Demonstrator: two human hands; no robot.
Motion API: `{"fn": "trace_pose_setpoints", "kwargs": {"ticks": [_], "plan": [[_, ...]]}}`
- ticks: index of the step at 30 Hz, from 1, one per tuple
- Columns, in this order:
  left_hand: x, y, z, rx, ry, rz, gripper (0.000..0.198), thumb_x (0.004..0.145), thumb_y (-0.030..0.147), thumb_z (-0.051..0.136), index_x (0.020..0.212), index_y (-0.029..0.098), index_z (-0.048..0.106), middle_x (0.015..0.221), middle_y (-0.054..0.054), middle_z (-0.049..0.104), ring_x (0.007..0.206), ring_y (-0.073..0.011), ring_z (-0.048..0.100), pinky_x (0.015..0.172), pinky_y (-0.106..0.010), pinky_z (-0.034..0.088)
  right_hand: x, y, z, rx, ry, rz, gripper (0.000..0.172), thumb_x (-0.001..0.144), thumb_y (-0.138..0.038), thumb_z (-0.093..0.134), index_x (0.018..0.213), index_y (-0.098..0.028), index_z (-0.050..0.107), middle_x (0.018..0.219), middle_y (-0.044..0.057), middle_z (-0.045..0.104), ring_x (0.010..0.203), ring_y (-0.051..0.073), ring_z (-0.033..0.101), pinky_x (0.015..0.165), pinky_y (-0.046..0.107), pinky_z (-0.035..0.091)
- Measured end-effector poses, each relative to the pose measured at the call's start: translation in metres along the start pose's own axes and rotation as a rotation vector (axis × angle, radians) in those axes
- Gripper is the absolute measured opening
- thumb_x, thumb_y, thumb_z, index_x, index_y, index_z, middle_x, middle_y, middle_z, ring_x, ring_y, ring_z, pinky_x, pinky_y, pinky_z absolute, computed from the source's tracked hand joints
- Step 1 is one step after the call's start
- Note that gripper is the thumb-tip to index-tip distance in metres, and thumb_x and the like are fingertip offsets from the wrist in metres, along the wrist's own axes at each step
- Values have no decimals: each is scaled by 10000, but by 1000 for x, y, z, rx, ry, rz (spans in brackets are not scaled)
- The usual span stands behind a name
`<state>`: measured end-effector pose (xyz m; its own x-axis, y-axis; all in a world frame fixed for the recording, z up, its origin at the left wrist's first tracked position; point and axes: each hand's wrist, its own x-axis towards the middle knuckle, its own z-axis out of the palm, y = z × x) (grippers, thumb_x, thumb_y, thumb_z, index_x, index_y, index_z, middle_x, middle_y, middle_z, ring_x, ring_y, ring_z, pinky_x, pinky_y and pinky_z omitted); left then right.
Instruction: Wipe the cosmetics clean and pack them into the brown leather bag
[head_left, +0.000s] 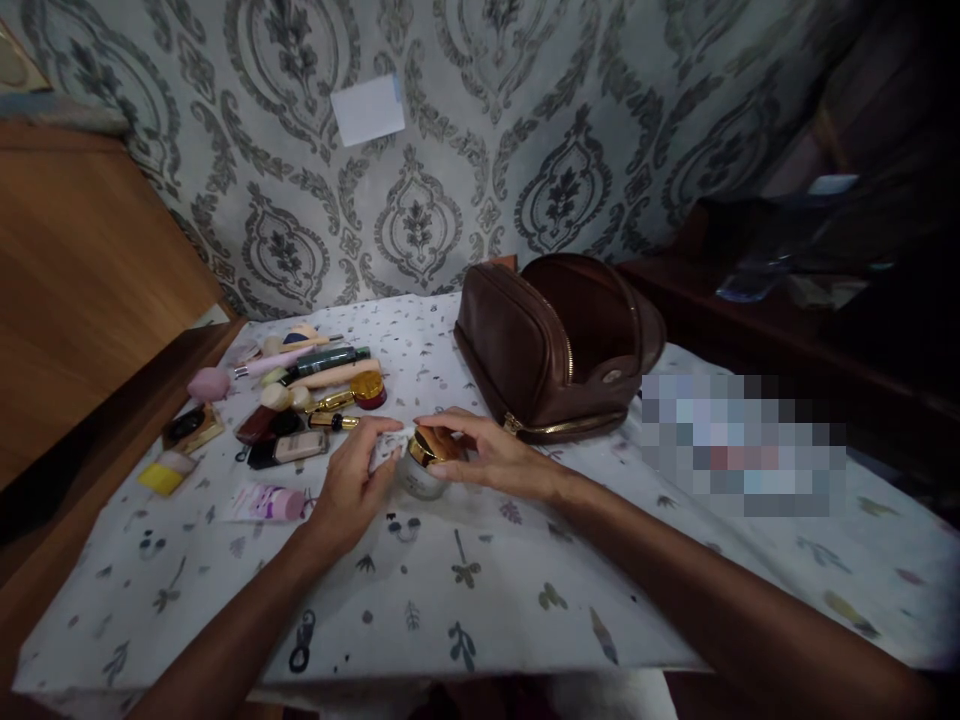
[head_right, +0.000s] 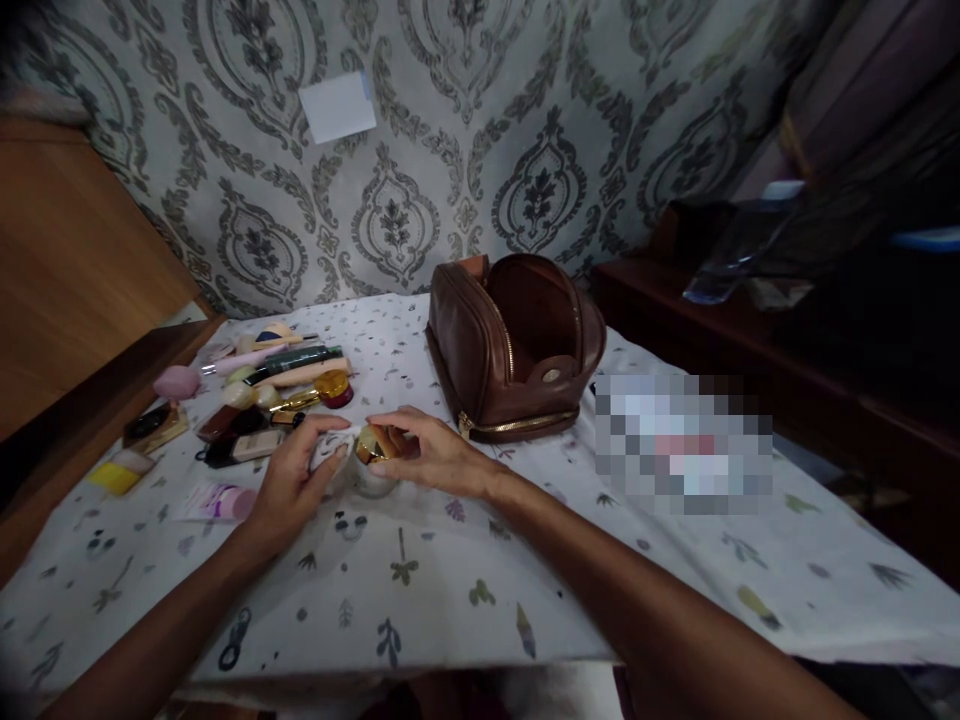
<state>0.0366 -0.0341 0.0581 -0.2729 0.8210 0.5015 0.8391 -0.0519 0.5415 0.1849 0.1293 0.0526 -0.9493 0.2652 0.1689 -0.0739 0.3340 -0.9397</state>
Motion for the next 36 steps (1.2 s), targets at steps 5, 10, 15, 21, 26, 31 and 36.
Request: {"fn": "trace_pose_setpoints", "kwargs": {"ticks": [5,10,15,21,26,31,36], "plan": [[-1,1,-1,12,-5,120,227,906,126,488,1109,199,557,1062,-62,628,1028,-200,598,885,-326,485,0,-1,-2,-49,28,-43,513,775,-418,729,1230,-208,618,1075,66,590,1010,215,561,888,379,481],[-2,3,0,34,-47,183,339,875,65,457,1164,208,560,1113,-81,604,1073,-221,568,926,-363,475,1,3,-2,12,76,-11,491,777,-454,715,1173,-174,634,1049,62,612,961,199,575,883,367,477],[-1,5,-2,63,-77,264,434,851,22,419,1211,222,556,1128,-86,590,1078,-227,556,923,-383,479,2,5,-2,26,61,-6,566,808,-467,687,1312,-236,578,926,17,591,867,165,553,762,305,477],[0,4,-6,43,-133,319,529,764,-59,395,1191,215,545,1150,-94,568,1082,-224,539,927,-393,469,4,10,-4,116,67,20,505,815,-480,678,1245,-219,636,911,21,593,800,146,535,663,262,446],[0,2,-7,26,-162,342,567,696,-96,376,1143,203,556,1149,-88,572,1094,-222,527,940,-399,457,8,16,-8,218,94,106,538,786,-465,709,1247,-197,636,798,-4,588,660,109,495,579,235,417],[0,2,-12,10,-192,255,499,738,-73,387,1109,204,574,1138,-74,585,1090,-207,545,953,-371,463,9,16,-11,209,92,143,530,796,-417,687,1269,-183,630,866,13,632,739,131,523,682,268,434],[1,-1,-14,-64,-200,139,392,797,-19,421,1075,203,588,1092,-64,594,1068,-203,575,931,-354,479,8,19,-14,214,74,158,505,828,-393,653,1292,-197,617,998,37,669,820,153,560,770,299,448]]}}
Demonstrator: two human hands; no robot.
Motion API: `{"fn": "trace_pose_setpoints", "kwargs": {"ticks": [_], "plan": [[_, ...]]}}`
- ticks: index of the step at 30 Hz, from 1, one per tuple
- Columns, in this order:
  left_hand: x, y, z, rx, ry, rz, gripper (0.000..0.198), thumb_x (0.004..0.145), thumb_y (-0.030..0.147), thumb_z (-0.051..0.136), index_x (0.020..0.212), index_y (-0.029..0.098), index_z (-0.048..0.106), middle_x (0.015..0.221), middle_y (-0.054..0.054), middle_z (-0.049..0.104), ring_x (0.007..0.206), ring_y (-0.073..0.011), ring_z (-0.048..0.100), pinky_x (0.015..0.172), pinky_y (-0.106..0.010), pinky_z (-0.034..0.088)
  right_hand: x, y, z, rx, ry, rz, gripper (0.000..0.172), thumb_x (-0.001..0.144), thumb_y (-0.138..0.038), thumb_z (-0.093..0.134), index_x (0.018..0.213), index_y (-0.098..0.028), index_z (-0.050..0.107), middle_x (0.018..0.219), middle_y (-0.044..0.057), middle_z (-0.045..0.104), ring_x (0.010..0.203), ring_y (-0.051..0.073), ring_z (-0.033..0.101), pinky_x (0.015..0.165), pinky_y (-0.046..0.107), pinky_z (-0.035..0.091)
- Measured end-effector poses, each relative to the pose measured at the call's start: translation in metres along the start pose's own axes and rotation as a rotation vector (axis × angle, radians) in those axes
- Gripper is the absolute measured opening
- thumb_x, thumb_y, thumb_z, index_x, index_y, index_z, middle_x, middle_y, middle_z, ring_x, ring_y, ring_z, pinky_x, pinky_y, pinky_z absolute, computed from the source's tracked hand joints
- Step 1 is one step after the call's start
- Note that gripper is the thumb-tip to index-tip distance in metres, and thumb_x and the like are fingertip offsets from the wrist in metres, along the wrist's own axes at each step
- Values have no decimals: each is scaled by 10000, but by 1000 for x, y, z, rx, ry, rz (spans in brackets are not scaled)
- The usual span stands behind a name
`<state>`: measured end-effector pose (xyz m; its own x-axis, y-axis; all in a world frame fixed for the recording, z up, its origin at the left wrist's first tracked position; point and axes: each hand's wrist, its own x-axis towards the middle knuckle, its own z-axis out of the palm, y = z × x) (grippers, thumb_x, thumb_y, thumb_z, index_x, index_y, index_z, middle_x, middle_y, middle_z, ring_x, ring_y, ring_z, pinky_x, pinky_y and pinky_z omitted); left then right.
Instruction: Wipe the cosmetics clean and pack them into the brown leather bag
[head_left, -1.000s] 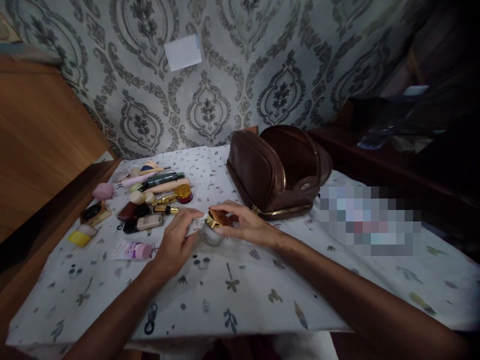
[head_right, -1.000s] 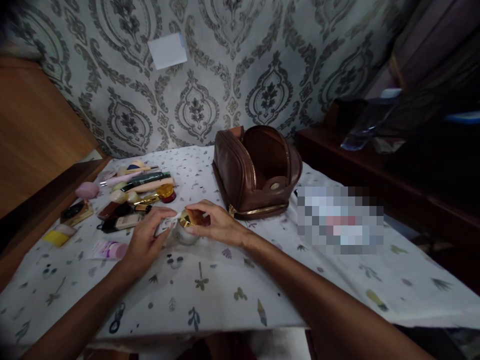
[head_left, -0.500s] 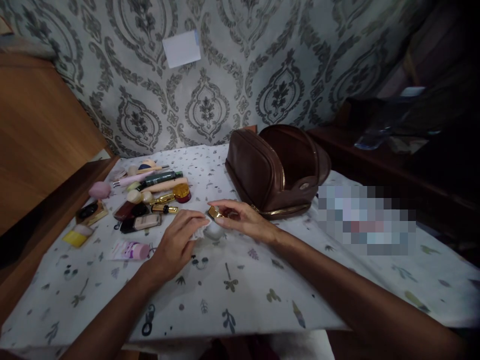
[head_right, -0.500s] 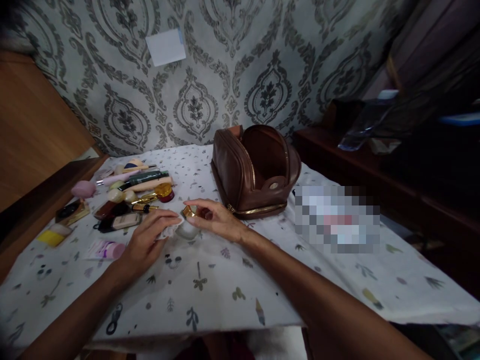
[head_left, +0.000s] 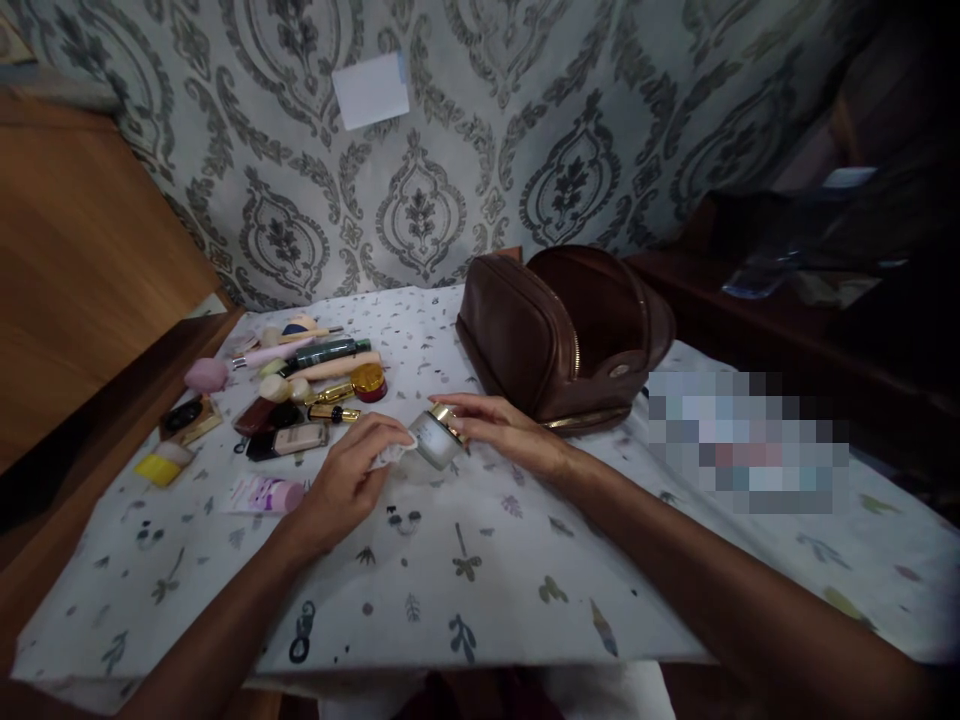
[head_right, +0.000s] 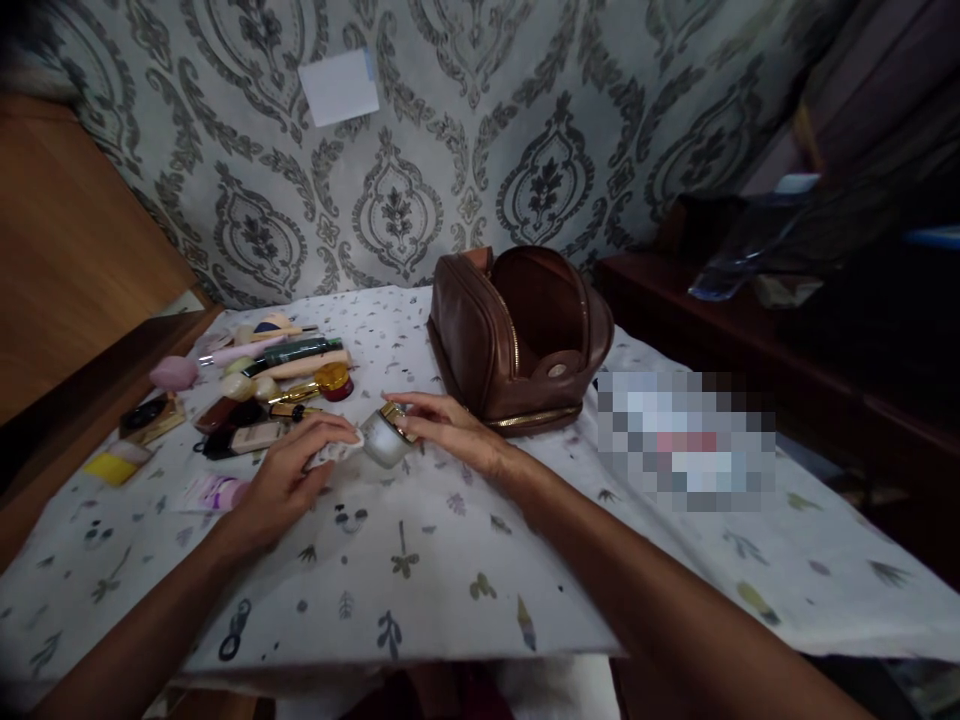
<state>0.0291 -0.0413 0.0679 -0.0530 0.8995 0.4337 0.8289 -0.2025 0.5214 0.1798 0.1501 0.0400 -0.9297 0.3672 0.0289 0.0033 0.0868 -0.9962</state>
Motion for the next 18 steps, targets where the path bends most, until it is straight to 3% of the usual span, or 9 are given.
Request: {"fn": "trace_pose_setpoints", "kwargs": {"ticks": [8,15,18], "plan": [[0,-3,4,-29,49,-32,335,854,45,443,1097,217,599,1073,-62,599,1039,-208,581,912,-372,480,-1,2,4,13,-16,-26,562,809,-439,681,1301,-182,602,973,39,678,767,143,561,669,271,446],[2,-1,5,-17,85,-21,342,866,76,468,1139,225,610,1088,-64,608,1038,-213,587,904,-361,483,-6,-5,12,-86,-8,-149,512,788,-452,719,1234,-210,644,1074,62,635,930,183,580,795,313,487],[2,1,6,6,91,14,386,859,43,448,1162,233,595,1105,-63,595,1055,-208,570,916,-360,474,-7,-6,16,-163,13,-201,500,779,-439,729,1221,-217,653,1039,60,616,912,184,576,783,320,491]]}}
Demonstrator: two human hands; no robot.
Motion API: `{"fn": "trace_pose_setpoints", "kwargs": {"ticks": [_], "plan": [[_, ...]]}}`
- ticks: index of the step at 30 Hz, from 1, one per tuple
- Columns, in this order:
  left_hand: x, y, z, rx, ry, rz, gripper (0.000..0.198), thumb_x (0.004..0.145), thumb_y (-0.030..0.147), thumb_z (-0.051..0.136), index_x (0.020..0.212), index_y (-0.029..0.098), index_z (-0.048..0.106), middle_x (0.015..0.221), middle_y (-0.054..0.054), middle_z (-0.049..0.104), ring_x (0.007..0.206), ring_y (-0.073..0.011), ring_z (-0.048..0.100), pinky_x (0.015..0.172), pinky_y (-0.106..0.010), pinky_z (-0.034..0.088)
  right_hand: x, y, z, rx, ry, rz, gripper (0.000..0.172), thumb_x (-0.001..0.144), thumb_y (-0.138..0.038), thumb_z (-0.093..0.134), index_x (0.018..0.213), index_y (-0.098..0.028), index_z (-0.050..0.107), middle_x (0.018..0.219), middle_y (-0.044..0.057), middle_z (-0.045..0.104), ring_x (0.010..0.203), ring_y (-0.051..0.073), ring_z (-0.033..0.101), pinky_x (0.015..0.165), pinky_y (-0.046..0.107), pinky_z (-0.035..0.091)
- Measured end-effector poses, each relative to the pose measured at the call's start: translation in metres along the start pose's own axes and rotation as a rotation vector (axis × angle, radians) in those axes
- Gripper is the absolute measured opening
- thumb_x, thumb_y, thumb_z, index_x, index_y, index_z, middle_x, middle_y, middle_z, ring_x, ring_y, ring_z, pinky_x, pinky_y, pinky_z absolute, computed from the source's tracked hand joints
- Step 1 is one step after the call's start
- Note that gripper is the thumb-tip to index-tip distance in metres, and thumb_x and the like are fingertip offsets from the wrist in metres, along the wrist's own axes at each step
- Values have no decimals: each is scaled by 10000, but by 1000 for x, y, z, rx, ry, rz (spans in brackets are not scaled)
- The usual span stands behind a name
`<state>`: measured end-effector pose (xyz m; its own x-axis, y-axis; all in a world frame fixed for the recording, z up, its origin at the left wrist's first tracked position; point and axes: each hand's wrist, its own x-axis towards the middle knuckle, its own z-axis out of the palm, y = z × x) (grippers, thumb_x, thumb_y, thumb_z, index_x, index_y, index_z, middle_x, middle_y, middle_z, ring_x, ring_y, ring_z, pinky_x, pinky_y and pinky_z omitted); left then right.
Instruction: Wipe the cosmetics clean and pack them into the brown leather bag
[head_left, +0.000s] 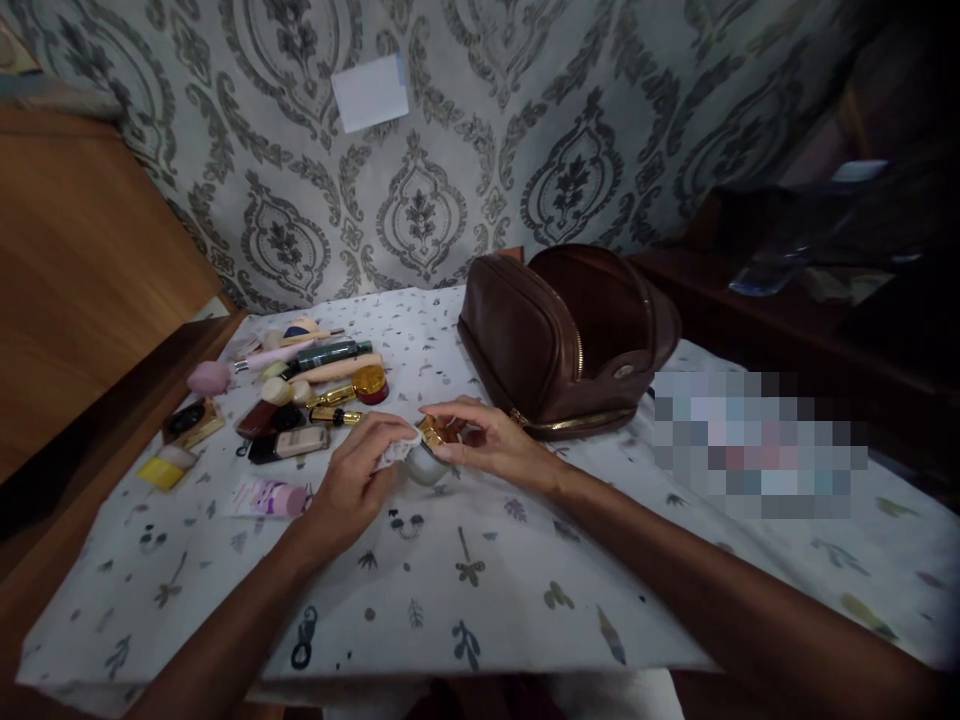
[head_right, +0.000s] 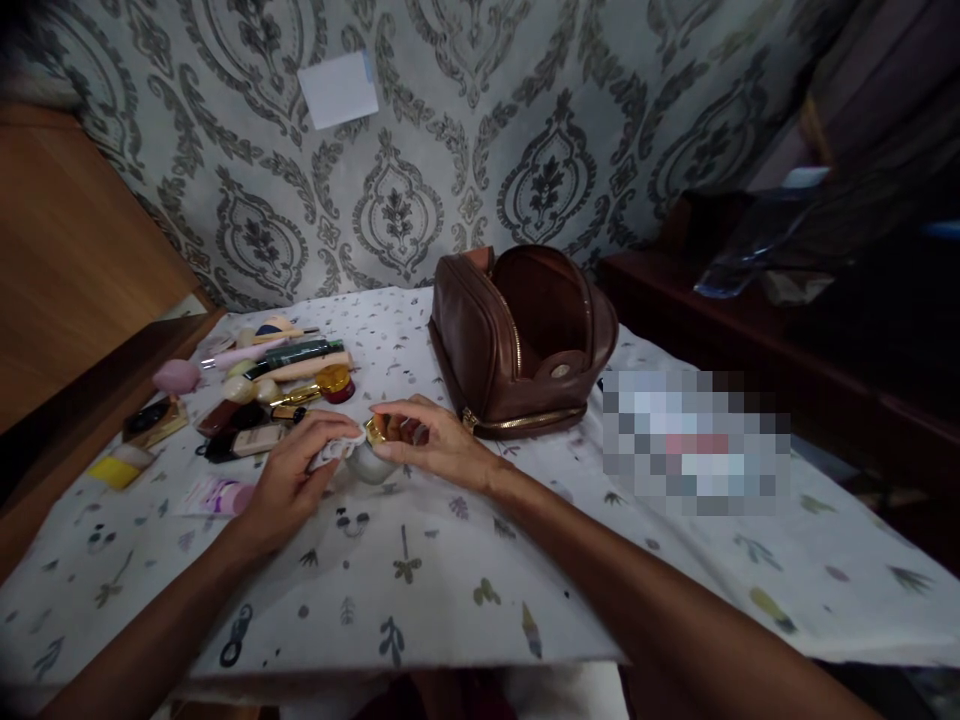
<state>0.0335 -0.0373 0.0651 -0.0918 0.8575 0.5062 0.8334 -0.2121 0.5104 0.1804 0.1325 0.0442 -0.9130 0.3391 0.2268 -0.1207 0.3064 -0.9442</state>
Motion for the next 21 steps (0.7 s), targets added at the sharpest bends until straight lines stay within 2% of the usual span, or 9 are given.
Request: {"fn": "trace_pose_setpoints", "kwargs": {"ticks": [4,12,14,17,21], "plan": [[1,4,1,66,-3,95,407,849,18,414,1159,221,584,1117,-86,587,1064,-225,556,923,-394,473,-1,1,2,-50,29,-34,476,782,-432,728,1212,-238,659,963,40,590,877,179,573,739,308,494],[3,6,-2,114,-44,168,429,808,-16,411,1124,215,587,1112,-91,590,1056,-231,545,908,-402,475,2,5,1,-63,35,-40,465,812,-442,688,1231,-245,648,1045,54,620,875,173,572,787,332,492],[3,6,-4,118,-58,167,425,793,-27,412,1095,213,590,1088,-83,590,1041,-228,542,891,-395,479,2,7,1,-50,53,-24,479,832,-452,660,1267,-254,627,1015,40,616,787,144,550,730,303,486],[2,5,-5,122,-75,164,430,778,-43,402,1068,211,591,1066,-70,583,1031,-222,532,884,-393,479,4,11,0,23,55,60,524,860,-492,610,1329,-259,581,923,12,586,629,96,492,568,243,434],[1,4,-7,112,-91,150,450,762,-67,403,1073,201,587,1069,-67,572,1043,-211,524,904,-380,473,5,13,-3,146,34,147,545,832,-510,640,1313,-258,592,920,11,576,612,91,502,518,227,420]]}}
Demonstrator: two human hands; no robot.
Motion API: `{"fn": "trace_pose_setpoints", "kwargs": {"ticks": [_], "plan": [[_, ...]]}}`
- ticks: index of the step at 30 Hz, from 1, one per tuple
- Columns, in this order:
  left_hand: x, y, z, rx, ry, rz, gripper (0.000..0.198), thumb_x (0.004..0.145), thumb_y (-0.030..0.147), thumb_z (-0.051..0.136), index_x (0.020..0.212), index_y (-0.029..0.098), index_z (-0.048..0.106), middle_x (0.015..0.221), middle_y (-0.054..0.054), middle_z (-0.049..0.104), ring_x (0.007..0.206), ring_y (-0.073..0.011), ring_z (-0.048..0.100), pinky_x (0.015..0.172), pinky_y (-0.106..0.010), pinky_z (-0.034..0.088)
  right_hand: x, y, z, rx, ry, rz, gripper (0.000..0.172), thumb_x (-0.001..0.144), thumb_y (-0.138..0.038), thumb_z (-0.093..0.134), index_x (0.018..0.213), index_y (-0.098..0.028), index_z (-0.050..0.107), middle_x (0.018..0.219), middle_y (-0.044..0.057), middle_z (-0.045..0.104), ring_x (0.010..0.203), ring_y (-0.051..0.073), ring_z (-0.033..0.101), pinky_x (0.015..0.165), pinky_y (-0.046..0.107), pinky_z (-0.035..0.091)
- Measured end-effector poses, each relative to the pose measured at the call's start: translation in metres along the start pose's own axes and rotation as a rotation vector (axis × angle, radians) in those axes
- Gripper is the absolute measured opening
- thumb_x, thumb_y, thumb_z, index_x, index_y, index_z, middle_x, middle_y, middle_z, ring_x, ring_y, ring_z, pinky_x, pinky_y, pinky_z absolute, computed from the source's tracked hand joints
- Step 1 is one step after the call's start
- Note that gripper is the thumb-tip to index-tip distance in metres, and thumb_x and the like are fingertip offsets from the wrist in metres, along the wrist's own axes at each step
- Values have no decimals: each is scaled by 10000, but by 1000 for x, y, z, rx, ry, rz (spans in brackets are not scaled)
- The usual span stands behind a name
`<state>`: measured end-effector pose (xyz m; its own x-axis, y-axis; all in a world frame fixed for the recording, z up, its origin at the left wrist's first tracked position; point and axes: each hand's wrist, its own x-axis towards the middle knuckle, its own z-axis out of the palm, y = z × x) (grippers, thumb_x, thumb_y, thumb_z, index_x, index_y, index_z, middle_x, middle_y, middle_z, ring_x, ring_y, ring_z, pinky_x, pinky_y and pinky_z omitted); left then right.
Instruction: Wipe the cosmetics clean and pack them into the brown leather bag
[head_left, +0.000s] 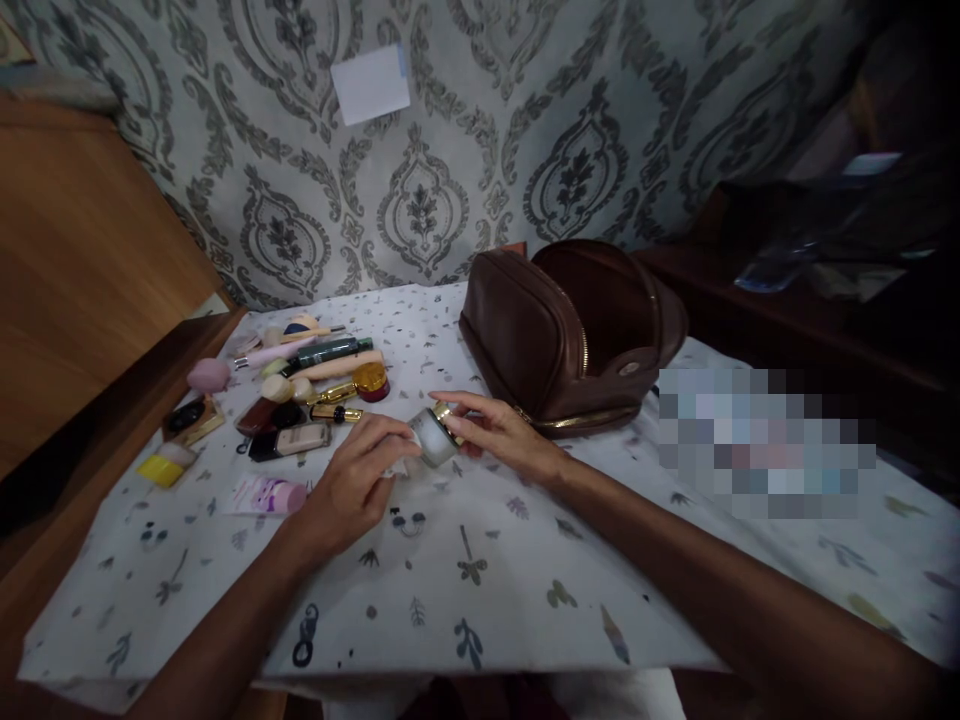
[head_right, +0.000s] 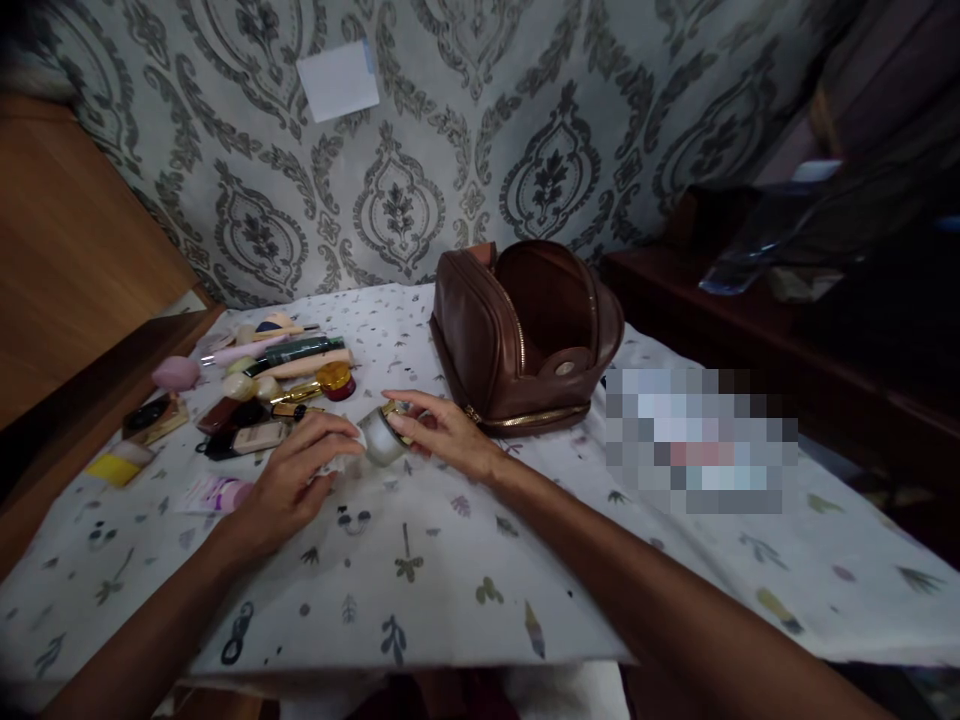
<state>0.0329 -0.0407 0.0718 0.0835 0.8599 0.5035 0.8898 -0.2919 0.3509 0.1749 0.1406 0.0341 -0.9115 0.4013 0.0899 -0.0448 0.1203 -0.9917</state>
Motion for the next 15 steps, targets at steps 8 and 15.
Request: {"fn": "trace_pose_setpoints", "kwargs": {"ticks": [8,15], "plan": [[-3,-7,-3,-36,2,-126,417,785,-43,406,1047,216,600,1097,-57,571,1049,-200,551,926,-379,471,-4,-10,-5,107,-76,92,660,780,-408,713,1388,-233,522,1010,38,618,691,111,561,600,251,490],[-4,-9,3,-17,78,-102,444,818,-26,418,1159,205,584,1134,-74,568,1086,-199,558,935,-368,483,-6,-7,3,36,-73,-23,653,792,-417,716,1374,-192,525,873,17,607,633,93,501,548,219,436]]}}
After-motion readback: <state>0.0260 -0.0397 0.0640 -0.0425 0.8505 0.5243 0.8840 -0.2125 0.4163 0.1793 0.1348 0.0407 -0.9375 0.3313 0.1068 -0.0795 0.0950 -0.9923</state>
